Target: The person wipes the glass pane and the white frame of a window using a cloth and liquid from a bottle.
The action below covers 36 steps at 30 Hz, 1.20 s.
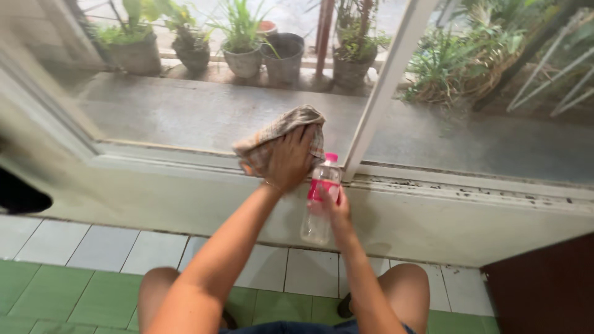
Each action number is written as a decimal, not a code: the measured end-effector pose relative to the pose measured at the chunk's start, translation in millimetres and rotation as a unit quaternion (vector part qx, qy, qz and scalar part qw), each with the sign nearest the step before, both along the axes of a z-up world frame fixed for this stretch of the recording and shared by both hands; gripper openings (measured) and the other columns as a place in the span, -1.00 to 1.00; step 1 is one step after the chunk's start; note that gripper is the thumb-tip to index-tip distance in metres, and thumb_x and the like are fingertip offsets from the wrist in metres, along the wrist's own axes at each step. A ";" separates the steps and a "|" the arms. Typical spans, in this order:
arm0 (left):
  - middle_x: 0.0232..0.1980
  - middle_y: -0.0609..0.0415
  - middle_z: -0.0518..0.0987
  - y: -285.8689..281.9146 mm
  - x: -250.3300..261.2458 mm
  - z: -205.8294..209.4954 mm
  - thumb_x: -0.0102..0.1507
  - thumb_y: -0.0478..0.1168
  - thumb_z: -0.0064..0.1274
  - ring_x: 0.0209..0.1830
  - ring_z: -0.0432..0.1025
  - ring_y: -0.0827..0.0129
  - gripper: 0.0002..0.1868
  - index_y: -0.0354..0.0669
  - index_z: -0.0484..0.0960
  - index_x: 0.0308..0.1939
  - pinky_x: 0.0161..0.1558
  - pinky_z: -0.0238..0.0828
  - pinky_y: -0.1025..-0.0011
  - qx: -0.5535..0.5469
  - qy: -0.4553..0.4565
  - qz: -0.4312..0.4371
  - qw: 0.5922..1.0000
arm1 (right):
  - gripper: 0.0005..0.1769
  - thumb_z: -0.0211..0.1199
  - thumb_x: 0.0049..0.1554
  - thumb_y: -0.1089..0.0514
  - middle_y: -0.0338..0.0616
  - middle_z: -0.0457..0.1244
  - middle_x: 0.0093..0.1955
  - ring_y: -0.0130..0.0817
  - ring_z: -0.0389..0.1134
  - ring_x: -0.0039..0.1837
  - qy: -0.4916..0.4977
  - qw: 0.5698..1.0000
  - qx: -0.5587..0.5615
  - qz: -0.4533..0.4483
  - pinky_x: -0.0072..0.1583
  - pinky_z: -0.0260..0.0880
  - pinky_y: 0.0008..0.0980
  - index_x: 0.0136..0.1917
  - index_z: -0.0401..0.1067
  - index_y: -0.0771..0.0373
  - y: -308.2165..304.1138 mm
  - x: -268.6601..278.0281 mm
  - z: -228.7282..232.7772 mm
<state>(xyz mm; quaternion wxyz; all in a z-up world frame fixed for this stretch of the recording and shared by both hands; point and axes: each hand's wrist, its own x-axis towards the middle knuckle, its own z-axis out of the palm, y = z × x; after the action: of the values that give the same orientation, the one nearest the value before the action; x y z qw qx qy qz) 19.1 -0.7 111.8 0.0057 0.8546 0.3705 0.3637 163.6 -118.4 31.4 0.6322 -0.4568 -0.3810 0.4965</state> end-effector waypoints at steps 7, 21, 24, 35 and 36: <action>0.37 0.07 0.42 18.7 26.7 -29.3 0.34 -0.01 -0.08 0.27 0.38 0.15 -0.40 0.16 0.26 0.47 0.23 0.33 0.07 -0.109 0.280 -0.065 0.952 | -0.57 0.23 0.20 -0.01 -0.12 0.36 0.07 -0.30 0.47 0.03 0.037 0.994 -0.055 -0.083 0.07 0.57 -0.25 0.24 0.34 0.26 -27.6 -1.3 -40.5; 0.56 -0.15 0.19 15.1 39.2 -138.7 0.22 -0.45 -0.10 0.50 0.18 0.02 -0.18 -0.30 0.08 0.59 0.42 0.15 0.17 -0.181 0.025 -0.318 0.930 | -0.52 0.30 0.18 0.09 -0.11 0.33 0.16 -0.39 0.36 0.17 -0.043 0.986 0.001 -0.162 0.22 0.39 -0.40 0.29 0.32 0.32 -57.2 -25.9 -73.1; 0.54 -0.09 0.29 9.1 30.0 -131.2 0.26 -0.41 -0.09 0.50 0.25 0.06 -0.30 -0.25 0.25 0.52 0.39 0.23 0.23 -0.061 0.085 -0.243 0.964 | -0.53 0.30 0.18 0.10 -0.14 0.31 0.17 -0.43 0.33 0.18 -0.045 0.985 0.029 -0.163 0.23 0.35 -0.41 0.30 0.31 0.29 -56.4 -26.6 -63.8; 0.47 -0.05 0.32 -25.0 37.3 -68.4 0.01 -0.23 0.12 0.55 0.09 0.15 -0.23 -0.29 0.43 0.35 0.50 0.08 0.21 0.103 0.199 -0.136 0.965 | -0.55 0.41 0.13 0.13 -0.18 0.36 0.15 -0.40 0.38 0.19 -0.187 0.957 0.079 -0.205 0.23 0.38 -0.37 0.25 0.39 0.26 -23.4 0.3 -4.8; 0.45 0.01 0.35 -23.5 34.8 -63.7 0.01 -0.21 0.14 0.53 0.10 0.16 -0.25 -0.25 0.48 0.32 0.49 0.11 0.22 0.149 0.228 -0.141 0.952 | -0.55 0.41 0.13 0.13 -0.18 0.36 0.15 -0.40 0.38 0.19 -0.188 0.957 0.078 -0.206 0.23 0.38 -0.37 0.25 0.39 0.26 -20.9 0.9 -0.6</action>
<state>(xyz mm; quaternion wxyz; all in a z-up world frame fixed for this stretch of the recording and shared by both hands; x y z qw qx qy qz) 53.9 -24.2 48.1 -0.1556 0.9494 0.1793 0.2056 164.5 -139.3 30.8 0.6712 -0.5596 -0.4287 0.2291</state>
